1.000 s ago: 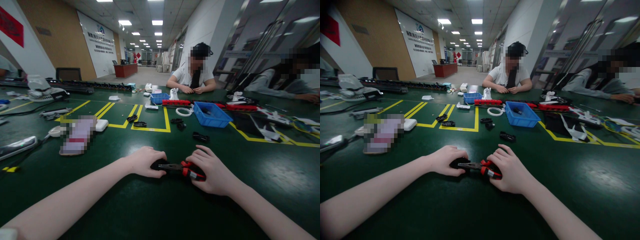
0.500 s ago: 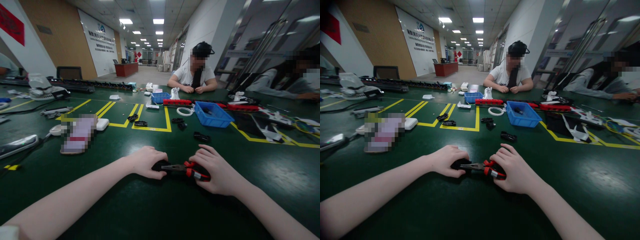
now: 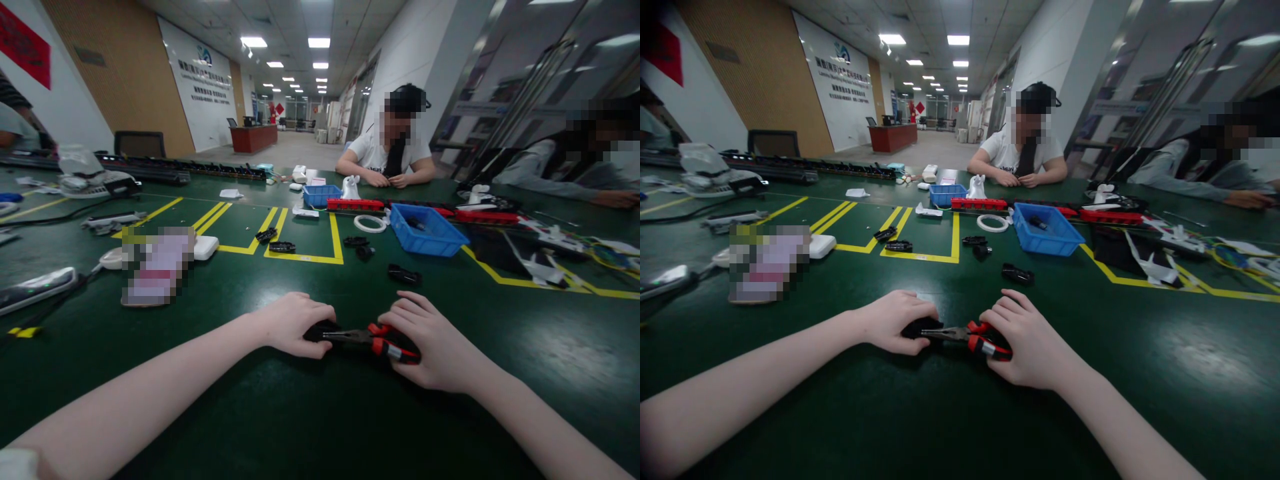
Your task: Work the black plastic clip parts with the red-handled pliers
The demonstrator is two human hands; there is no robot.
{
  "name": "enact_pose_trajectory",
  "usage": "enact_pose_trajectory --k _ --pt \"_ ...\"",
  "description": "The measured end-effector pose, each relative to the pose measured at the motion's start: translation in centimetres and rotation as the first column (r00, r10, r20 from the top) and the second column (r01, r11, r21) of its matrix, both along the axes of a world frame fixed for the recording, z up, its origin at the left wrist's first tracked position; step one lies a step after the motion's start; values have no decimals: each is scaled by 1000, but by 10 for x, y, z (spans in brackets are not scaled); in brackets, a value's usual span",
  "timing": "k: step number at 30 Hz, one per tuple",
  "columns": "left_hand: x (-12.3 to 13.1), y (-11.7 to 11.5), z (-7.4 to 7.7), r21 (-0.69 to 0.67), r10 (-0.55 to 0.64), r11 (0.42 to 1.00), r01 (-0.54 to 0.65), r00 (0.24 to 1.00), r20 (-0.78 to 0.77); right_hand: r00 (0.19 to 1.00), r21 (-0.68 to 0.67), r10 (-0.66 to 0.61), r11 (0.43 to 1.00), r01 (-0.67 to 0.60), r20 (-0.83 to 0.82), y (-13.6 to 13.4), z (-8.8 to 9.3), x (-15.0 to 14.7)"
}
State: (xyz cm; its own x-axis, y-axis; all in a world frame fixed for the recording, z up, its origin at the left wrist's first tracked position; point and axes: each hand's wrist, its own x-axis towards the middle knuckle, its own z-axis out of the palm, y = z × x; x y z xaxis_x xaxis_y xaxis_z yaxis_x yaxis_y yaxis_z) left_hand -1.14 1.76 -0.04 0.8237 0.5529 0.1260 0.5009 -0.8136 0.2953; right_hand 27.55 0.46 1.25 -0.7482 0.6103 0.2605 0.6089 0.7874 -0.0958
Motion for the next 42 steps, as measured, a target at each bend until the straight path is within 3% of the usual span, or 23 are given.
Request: enact_pose_trajectory --k 17,25,42 --pt "0 0 -1 16 2 1000 -2 1000 16 1000 42 -15 999 14 12 -2 2 -8" --pt "-1 0 1 23 9 1000 -9 1000 -12 1000 127 -21 992 23 -18 0 -1 3" --pt "-1 -1 4 2 16 1000 -16 1000 -5 999 159 3 987 5 -52 -7 3 3"
